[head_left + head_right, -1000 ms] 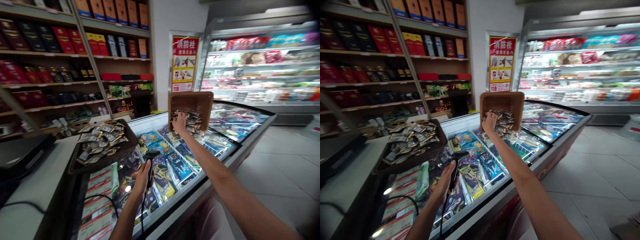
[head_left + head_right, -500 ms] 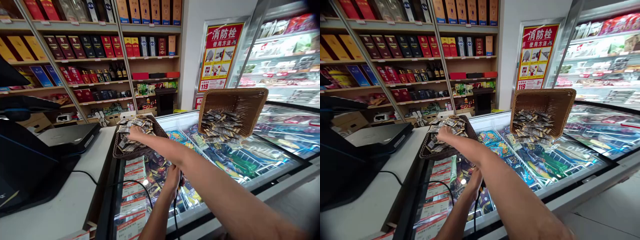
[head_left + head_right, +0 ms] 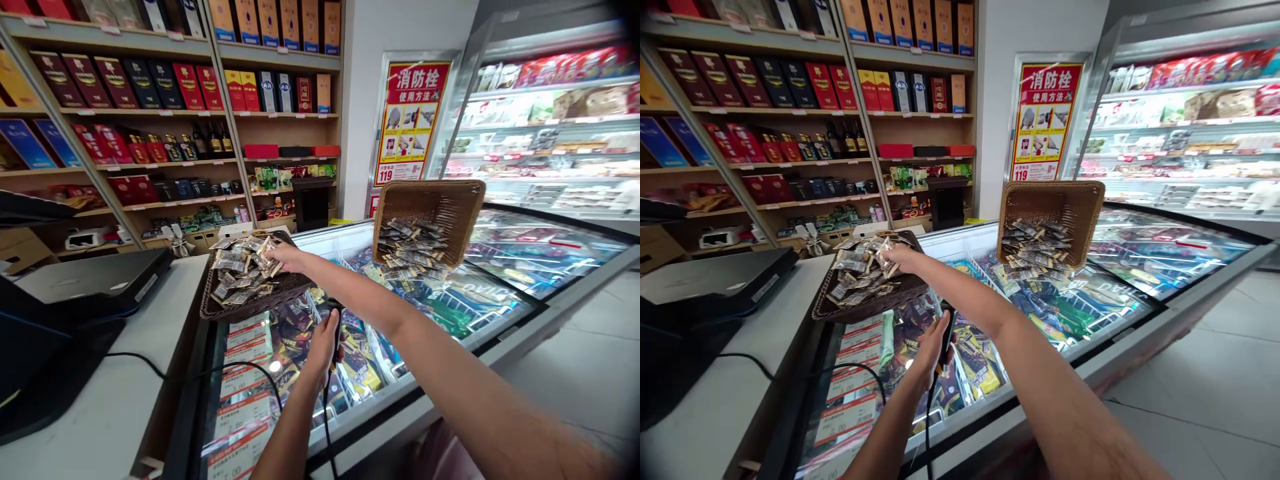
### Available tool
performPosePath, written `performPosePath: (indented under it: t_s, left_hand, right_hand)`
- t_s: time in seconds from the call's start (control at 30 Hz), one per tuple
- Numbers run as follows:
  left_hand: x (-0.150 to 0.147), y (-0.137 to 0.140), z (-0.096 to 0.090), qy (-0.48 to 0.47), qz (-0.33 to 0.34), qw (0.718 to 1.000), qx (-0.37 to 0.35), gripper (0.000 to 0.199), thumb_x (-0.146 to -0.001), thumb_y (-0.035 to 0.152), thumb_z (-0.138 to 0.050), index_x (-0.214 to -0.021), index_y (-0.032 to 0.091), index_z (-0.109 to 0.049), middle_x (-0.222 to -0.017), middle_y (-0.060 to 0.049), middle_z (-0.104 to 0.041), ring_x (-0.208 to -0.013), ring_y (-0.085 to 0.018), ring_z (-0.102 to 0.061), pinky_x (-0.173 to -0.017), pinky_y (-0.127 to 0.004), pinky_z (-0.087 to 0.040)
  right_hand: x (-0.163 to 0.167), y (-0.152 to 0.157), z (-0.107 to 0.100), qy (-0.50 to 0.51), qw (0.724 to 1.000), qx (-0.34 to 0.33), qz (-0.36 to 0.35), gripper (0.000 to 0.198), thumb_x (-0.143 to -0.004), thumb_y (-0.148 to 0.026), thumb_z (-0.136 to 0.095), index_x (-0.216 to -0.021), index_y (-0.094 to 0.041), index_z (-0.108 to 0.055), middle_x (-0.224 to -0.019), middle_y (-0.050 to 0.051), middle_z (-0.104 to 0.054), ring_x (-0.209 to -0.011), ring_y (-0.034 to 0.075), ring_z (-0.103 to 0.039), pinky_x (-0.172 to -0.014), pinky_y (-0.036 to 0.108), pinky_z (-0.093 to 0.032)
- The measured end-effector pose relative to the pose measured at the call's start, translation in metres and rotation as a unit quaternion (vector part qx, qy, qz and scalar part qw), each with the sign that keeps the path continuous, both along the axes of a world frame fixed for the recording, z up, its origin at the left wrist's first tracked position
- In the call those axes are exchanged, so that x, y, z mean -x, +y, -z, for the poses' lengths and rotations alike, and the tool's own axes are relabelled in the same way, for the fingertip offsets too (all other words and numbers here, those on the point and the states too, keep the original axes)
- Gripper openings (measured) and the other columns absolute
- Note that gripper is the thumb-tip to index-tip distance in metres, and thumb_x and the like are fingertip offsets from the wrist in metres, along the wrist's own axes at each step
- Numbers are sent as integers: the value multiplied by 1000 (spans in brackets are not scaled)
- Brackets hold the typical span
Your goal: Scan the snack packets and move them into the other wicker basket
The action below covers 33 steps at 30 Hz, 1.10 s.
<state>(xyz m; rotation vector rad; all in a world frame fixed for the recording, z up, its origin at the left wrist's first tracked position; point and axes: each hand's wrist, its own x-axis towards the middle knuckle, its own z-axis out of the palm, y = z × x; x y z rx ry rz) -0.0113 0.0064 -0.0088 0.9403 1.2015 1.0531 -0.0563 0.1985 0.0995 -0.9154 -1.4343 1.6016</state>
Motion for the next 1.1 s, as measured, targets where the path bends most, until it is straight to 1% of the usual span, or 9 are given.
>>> performPosePath:
  t_s: [0.1, 0.2, 0.3, 0.43, 0.57, 0.7, 0.87, 0.93, 1.1]
  left_hand:
    - [0, -4, -9, 2, -8, 1000, -9, 72, -62, 91, -64, -79, 22, -52, -60, 6, -55, -36, -7, -43, -37, -23, -28]
    - [1, -7, -15, -10, -9, 1000, -19, 70, -67, 88, -65, -82, 21, -54, -59, 7, -54, -36, -7, -41, -38, -22, -29]
    - [2, -7, -18, -17, 2, 1000, -23, 67, -68, 85, -68, -82, 21, -53, -60, 7, -55, -38, -7, -42, -38, -22, -29]
    - [3, -6, -25, -16, 4, 999, -28, 69, -65, 86, -70, -79, 20, -53, -64, 5, -60, -39, -6, -43, -38, -21, -30]
    - [2, -6, -32, -7, -4, 1000, -19, 70, -64, 85, -73, -81, 19, -57, -64, 4, -61, -38, -6, -43, -38, -20, -30]
    - [1, -6, -34, 2, -1, 1000, -18, 68, -64, 82, -75, -83, 19, -60, -59, 5, -58, -37, -7, -43, -37, -21, -32]
    - [3, -4, -30, -8, 25, 999, -28, 64, -70, 81, -71, -72, 18, -60, -51, 5, -51, -40, -8, -42, -40, -21, -35]
    - [4, -4, -29, -16, 32, 999, -27, 65, -70, 82, -71, -73, 18, -61, -50, 5, -50, -41, -9, -42, -40, -21, -35]
    - [5, -4, -30, -30, 40, 998, -30, 64, -72, 81, -71, -77, 17, -62, -49, 5, -50, -41, -8, -41, -40, -20, -34]
  right_hand:
    - [-64, -10, 1, 93, 993, 76, -6, 12, -81, -6, -67, -87, -14, -62, -62, 0, -63, -58, 15, -63, -63, 27, -58]
    - [-130, -22, 14, 144, 986, 54, 59, 10, -82, -14, -73, -90, -15, -67, -70, 0, -69, -62, 13, -64, -64, 23, -55]
    - [-187, -32, 37, 177, 972, 38, 150, 13, -83, -20, -75, -95, -18, -70, -78, -1, -73, -69, 13, -66, -68, 24, -53]
    - [-236, -40, 73, 246, 936, 35, 249, 20, -77, -18, -79, -94, -20, -69, -85, -1, -75, -78, 14, -67, -73, 25, -52]
    - [-253, -40, 95, 274, 899, 113, 324, 25, -72, -4, -74, -89, -20, -65, -78, -2, -72, -76, 13, -66, -71, 25, -52]
    - [-256, -36, 95, 366, 882, 122, 272, 19, -76, -11, -77, -88, -19, -64, -73, -1, -70, -71, 13, -66, -66, 24, -54]
    - [-262, -41, 91, 405, 871, 145, 238, 10, -84, -25, -68, -88, -20, -61, -63, -2, -64, -52, 12, -56, -49, 23, -47]
    - [-265, -45, 90, 422, 866, 154, 221, 9, -87, -22, -57, -94, -19, -62, -67, 0, -68, -53, 14, -57, -50, 25, -49]
    - [-268, -47, 89, 441, 864, 160, 182, 28, -82, -14, -48, -107, -18, -60, -72, 3, -70, -67, 21, -68, -63, 35, -60]
